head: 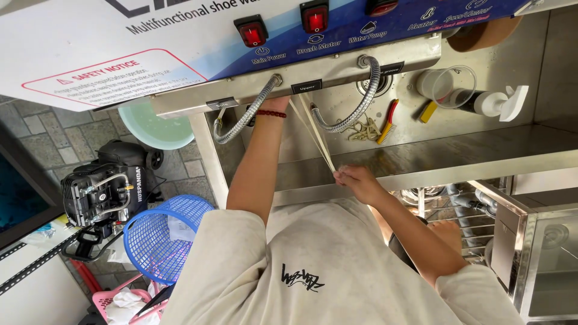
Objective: The recorder is washing and rinsing a pair of shoelaces in a sink at a shoe repair shop.
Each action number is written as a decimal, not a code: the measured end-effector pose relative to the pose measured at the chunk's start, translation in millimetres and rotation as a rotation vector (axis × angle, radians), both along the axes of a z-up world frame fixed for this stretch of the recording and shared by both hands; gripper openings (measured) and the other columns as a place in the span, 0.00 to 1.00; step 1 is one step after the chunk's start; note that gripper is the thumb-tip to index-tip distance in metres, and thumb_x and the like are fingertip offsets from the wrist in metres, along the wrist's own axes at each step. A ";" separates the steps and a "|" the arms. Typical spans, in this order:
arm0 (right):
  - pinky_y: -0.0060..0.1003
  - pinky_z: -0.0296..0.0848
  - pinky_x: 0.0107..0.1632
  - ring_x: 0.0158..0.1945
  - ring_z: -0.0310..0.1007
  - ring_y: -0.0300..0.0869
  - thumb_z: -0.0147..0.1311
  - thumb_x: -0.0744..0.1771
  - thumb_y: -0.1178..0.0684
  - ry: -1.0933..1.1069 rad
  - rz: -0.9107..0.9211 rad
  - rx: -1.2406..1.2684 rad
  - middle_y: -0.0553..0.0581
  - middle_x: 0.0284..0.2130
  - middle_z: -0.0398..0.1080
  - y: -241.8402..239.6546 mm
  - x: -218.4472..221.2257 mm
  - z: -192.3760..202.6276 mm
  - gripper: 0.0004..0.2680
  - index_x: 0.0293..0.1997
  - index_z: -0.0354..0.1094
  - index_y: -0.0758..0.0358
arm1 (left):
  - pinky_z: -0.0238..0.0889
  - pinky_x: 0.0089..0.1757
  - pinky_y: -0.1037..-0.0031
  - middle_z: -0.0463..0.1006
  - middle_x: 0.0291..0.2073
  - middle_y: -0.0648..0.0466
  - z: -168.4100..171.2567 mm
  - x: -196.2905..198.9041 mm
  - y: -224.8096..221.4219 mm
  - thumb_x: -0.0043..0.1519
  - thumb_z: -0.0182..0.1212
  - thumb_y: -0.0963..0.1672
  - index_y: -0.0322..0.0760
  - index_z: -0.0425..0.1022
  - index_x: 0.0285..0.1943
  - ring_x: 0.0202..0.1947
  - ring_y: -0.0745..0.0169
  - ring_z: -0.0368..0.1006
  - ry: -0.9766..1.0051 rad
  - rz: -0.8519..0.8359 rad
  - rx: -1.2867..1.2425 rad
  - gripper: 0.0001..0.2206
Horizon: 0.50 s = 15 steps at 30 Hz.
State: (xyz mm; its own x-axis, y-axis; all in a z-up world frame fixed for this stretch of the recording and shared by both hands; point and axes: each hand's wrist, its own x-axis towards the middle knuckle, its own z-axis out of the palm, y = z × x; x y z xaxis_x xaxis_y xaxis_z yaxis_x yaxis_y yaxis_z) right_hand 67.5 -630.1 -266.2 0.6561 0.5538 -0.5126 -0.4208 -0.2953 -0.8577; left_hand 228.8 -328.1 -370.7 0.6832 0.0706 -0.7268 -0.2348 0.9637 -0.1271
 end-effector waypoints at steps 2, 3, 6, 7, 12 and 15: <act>0.36 0.68 0.38 0.31 0.66 0.40 0.51 0.71 0.54 -0.001 0.031 -0.035 0.54 0.26 0.66 2.3 -1.3 -8.4 0.11 0.32 0.67 0.71 | 0.61 0.60 0.45 0.70 0.61 0.40 8.1 -0.3 -1.8 0.67 0.45 0.55 0.33 0.69 0.63 0.61 0.43 0.68 0.015 -0.008 -0.009 0.26; 0.36 0.67 0.37 0.30 0.64 0.41 0.51 0.71 0.53 -0.001 0.067 -0.068 0.55 0.26 0.66 3.8 -1.4 -12.9 0.12 0.31 0.66 0.72 | 0.63 0.58 0.45 0.70 0.60 0.40 12.3 -0.1 -2.2 0.66 0.47 0.54 0.32 0.70 0.61 0.60 0.43 0.69 0.030 -0.012 -0.015 0.25; 0.34 0.68 0.37 0.31 0.67 0.38 0.52 0.70 0.53 0.014 0.123 -0.139 0.52 0.26 0.67 -4.4 -6.1 5.1 0.10 0.32 0.68 0.70 | 0.71 0.64 0.54 0.71 0.62 0.41 -117.5 -49.1 24.1 0.77 0.55 0.45 0.28 0.69 0.64 0.63 0.49 0.69 -0.172 -0.078 0.108 0.13; 0.34 0.68 0.37 0.31 0.67 0.38 0.52 0.70 0.53 0.015 0.127 -0.140 0.52 0.26 0.67 -10.5 -4.9 8.8 0.10 0.32 0.68 0.70 | 0.71 0.64 0.54 0.71 0.62 0.41 -68.6 -47.1 23.3 0.77 0.55 0.45 0.28 0.69 0.64 0.63 0.49 0.69 -0.170 -0.074 0.107 0.13; 0.30 0.68 0.38 0.34 0.66 0.32 0.56 0.69 0.55 -0.168 -0.135 -0.124 0.49 0.30 0.69 -21.8 38.1 63.5 0.05 0.39 0.73 0.66 | 0.74 0.54 0.51 0.76 0.40 0.39 -33.2 -80.3 55.8 0.62 0.59 0.38 0.21 0.70 0.43 0.47 0.45 0.76 0.171 -0.378 0.271 0.07; 0.29 0.70 0.39 0.35 0.69 0.31 0.59 0.68 0.54 0.006 -0.184 -0.202 0.49 0.30 0.72 -20.8 62.8 89.8 0.06 0.41 0.73 0.67 | 0.71 0.52 0.67 0.79 0.45 0.37 -12.4 -99.6 71.1 0.64 0.59 0.40 0.21 0.74 0.49 0.47 0.49 0.76 0.035 -0.410 0.388 0.11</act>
